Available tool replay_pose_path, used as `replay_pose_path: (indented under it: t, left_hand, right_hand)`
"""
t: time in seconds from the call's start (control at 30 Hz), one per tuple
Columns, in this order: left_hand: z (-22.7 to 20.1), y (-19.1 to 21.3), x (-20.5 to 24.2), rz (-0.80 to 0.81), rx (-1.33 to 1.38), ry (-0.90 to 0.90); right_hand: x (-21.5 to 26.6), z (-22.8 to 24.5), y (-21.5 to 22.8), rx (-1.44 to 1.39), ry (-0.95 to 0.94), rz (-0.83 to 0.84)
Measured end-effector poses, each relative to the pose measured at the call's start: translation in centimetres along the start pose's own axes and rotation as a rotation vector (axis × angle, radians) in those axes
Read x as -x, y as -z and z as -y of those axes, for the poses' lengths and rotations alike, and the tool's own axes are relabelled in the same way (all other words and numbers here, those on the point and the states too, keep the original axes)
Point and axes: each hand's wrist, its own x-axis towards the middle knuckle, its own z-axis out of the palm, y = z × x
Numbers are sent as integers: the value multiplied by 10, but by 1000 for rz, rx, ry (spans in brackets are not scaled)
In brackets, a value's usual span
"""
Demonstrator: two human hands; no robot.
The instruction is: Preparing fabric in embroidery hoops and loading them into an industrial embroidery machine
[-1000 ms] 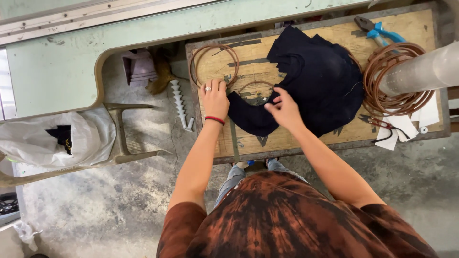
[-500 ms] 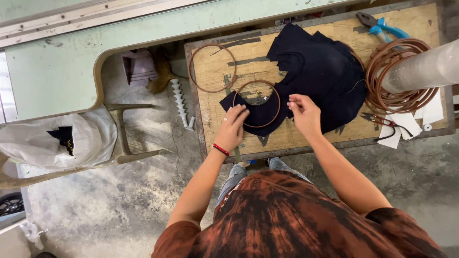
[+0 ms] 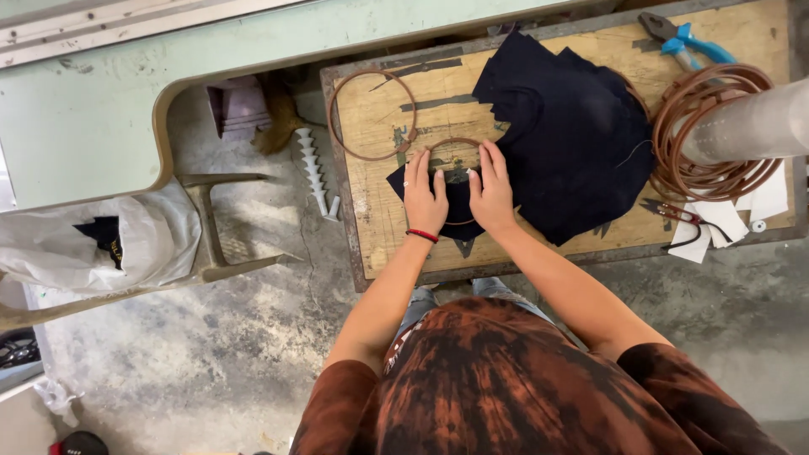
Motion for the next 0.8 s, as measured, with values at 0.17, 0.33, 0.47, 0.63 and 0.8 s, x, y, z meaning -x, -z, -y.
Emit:
replay_pose_path:
  t: [0.17,0.33,0.47,0.63,0.8]
  left_hand:
    - [3,-2,2,-69,-43,-160]
    - [4,5,-1,-23,-43,-218]
    - [5,1,-3,27,-196,-242]
    - [-12,6,-14,195,-593,-157]
    - [-16,7,-17,258,-652,-126]
  right_hand:
    - [5,-15,-7,145,42,34]
    - [5,-25,-7,130,20,60]
    - [5,-25,-8,164,-4,91]
    - [-4,-21,-4,405,32,322]
    - [-15,-10,1,501,19,391]
